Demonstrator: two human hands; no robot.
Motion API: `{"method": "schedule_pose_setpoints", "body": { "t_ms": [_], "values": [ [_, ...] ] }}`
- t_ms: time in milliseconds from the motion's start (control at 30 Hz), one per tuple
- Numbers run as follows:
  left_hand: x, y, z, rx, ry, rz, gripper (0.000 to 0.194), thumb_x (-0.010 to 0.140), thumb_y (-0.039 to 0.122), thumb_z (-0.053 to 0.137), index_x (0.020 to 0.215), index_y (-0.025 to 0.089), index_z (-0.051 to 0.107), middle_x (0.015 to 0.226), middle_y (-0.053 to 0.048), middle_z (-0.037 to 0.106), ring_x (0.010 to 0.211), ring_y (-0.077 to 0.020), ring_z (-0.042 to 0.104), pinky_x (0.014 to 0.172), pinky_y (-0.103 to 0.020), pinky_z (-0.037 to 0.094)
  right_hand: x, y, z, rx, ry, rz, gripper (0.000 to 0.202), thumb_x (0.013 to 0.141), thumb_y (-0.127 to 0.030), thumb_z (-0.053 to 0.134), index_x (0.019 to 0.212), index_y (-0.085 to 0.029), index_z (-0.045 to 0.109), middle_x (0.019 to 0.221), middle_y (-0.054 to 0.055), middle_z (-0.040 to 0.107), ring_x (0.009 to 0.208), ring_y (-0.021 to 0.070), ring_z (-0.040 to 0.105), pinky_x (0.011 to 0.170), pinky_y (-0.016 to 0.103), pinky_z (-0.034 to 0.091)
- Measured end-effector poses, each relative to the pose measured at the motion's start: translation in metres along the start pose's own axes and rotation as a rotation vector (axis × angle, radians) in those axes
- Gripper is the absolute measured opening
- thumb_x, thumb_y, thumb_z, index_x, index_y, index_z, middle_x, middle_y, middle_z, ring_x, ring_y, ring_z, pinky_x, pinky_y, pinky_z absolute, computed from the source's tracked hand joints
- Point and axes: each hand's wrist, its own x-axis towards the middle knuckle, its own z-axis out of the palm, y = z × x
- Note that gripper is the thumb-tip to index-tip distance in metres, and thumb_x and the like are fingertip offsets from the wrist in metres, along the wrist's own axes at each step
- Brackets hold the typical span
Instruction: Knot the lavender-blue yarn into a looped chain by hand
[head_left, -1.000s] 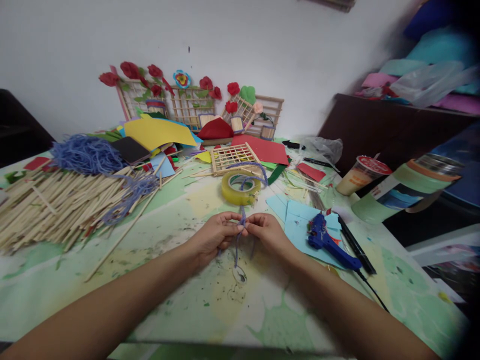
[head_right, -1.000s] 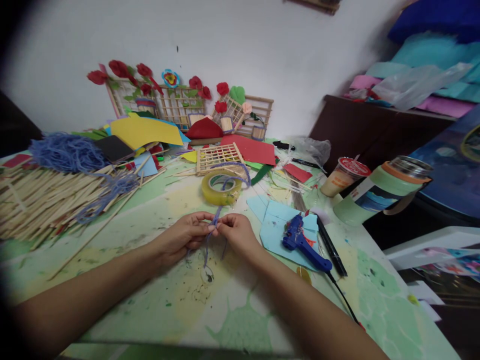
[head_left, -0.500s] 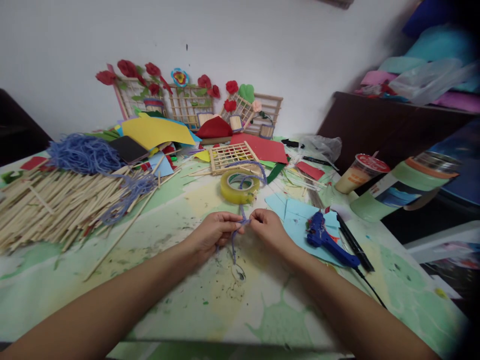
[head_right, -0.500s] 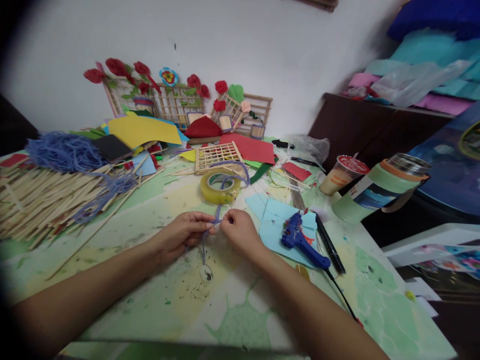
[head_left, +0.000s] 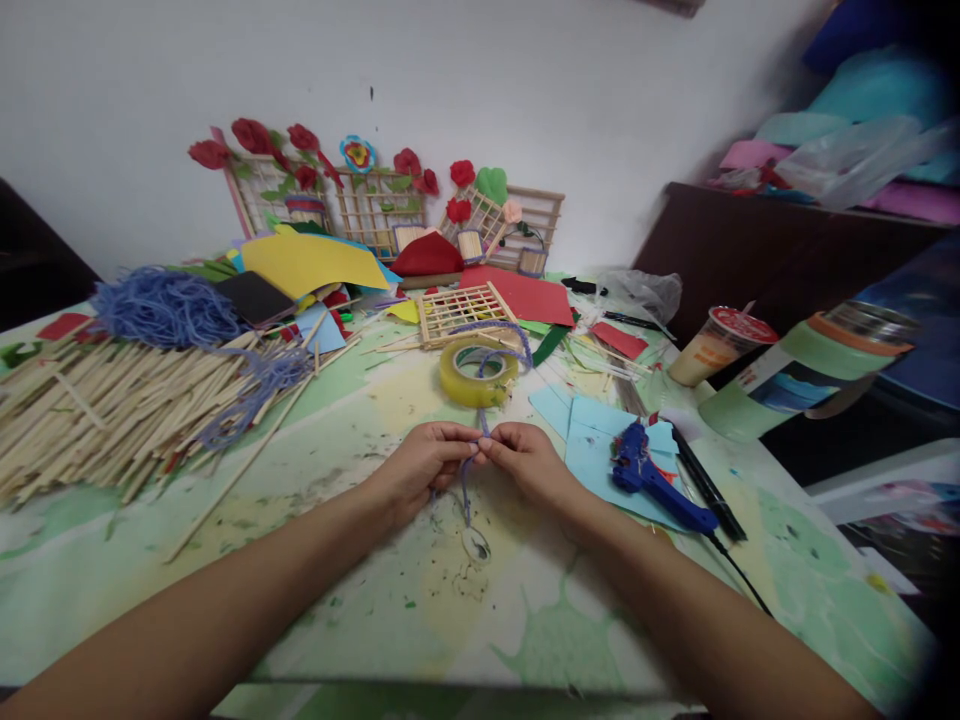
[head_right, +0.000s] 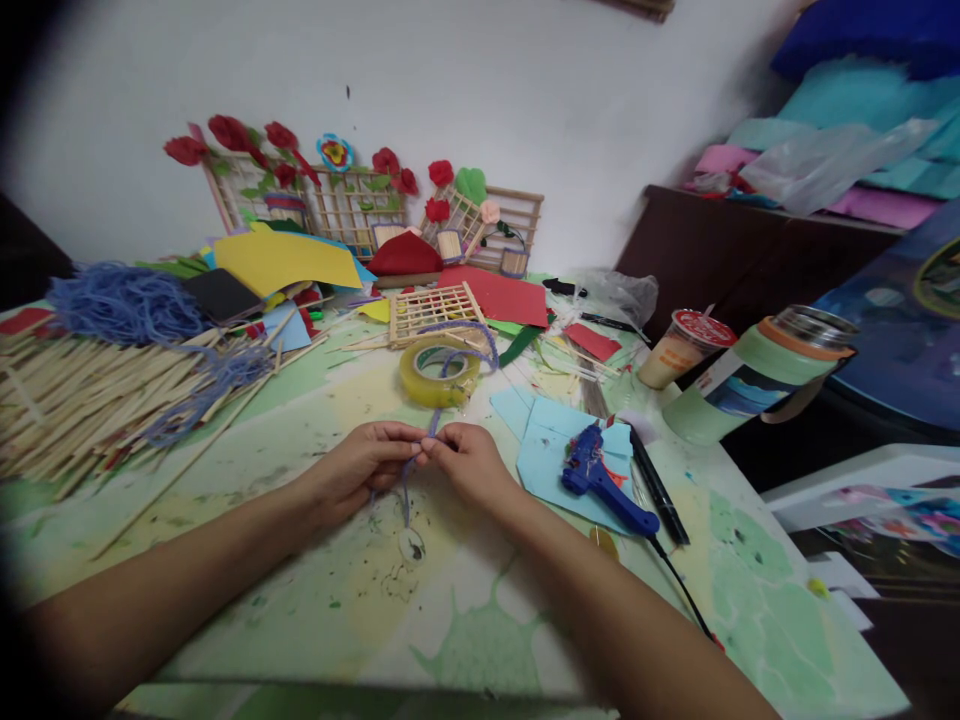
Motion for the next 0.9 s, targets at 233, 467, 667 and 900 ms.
{"method": "schedule_pose_setpoints", "body": {
  "t_ms": [233,467,667,900],
  "values": [
    [0.000,0.002,-0.004,0.034,-0.012,-0.002,0.022,0.062,0.016,0.065,0.083,0.011,0.064,0.063,-0.003,0.061,0.037,-0.0004,0.026,0.036,-0.019,0.010,0.002,-0.002,-0.002,0.308,-0.006,0.072,0.030,0.071,-0.041,0.053,0.057,-0.015,0.050,0.046,-0.006,0.035,0.045,0.0069,0.027,0.046,0.023,0.019],
    [0.003,-0.001,-0.004,0.228,0.015,0.062,0.024,0.062,0.022,0.065,0.083,0.012,0.065,0.064,-0.003,0.063,0.037,-0.0033,0.031,0.038,-0.020,0.017,0.002,-0.004,-0.002,0.245,-0.015,0.115,0.023,0.066,-0.036,0.053,0.055,-0.015,0.051,0.046,-0.004,0.041,0.044,0.0071,0.030,0.045,0.022,0.021],
    [-0.002,0.005,-0.008,0.924,0.057,0.480,0.014,0.070,0.024,0.057,0.073,0.020,0.070,0.076,-0.005,0.067,0.071,-0.0179,0.056,0.063,-0.026,0.036,-0.002,-0.002,0.003,-0.022,0.077,0.044,0.022,0.069,-0.026,0.048,0.050,-0.016,0.043,0.046,-0.005,0.033,0.045,0.0067,0.027,0.045,0.021,0.021],
    [-0.018,0.004,-0.005,1.277,0.172,0.620,0.023,0.077,0.033,0.052,0.061,0.019,0.061,0.062,-0.007,0.058,0.060,-0.0182,0.049,0.056,-0.027,0.025,-0.003,-0.001,0.005,-0.180,0.110,-0.013,0.025,0.071,-0.025,0.047,0.048,-0.015,0.044,0.048,-0.004,0.033,0.048,0.0073,0.031,0.046,0.022,0.022]
  ]
}}
